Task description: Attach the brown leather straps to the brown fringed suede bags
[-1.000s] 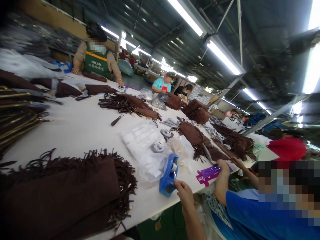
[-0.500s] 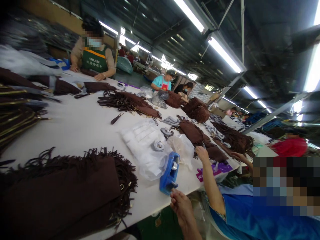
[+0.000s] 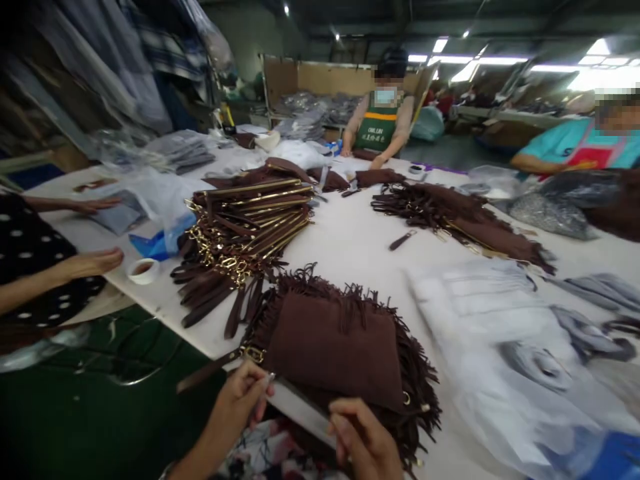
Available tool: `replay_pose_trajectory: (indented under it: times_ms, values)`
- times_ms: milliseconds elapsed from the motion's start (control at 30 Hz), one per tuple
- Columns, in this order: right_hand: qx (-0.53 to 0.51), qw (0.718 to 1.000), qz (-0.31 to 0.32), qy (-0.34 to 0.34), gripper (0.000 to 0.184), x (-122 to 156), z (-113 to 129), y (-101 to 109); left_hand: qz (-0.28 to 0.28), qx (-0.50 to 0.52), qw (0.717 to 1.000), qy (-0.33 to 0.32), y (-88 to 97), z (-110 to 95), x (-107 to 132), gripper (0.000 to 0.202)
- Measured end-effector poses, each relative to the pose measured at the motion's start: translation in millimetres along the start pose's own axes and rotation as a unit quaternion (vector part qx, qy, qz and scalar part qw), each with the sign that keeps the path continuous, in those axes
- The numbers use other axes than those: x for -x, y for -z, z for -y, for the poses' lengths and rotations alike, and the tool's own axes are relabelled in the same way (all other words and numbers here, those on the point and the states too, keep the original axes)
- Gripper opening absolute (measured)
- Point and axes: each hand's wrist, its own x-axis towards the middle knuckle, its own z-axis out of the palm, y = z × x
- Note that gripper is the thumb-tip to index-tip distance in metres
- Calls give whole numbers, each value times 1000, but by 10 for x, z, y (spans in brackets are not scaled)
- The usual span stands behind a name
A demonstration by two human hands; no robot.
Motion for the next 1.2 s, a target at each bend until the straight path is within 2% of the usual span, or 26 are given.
replay_pose_trajectory:
  times_ms: [67,100,167,233,367,567,900,1033,1067,1200]
  values:
    - [15,997,75,27,23,-211,241,-423,5,15,1000,-13,-20,10,18,26]
    - [29,994,92,46,20,-300,331,-587,9,16,1000,-18,-19,23,24,25]
    - [60,988,110,86,19,-436,449,-812,21,13,999,-27,9,57,22,23]
    - [92,982,113,122,23,-519,503,-922,33,15,999,-34,50,95,2,21]
    - [169,967,106,160,27,-586,520,-970,58,31,998,-25,98,161,-43,18]
    - [248,949,96,167,28,-601,517,-1005,62,53,997,-15,90,231,-80,20]
    - [347,920,65,170,23,-606,526,-1090,67,61,995,50,81,17,-34,24]
    - [356,919,61,159,45,-643,522,-1079,57,90,993,57,52,34,-28,28]
    - [363,917,58,153,46,-653,519,-1075,55,99,992,57,47,50,-32,31]
    - [382,911,56,146,34,-677,495,-1063,46,126,990,51,32,90,-54,40]
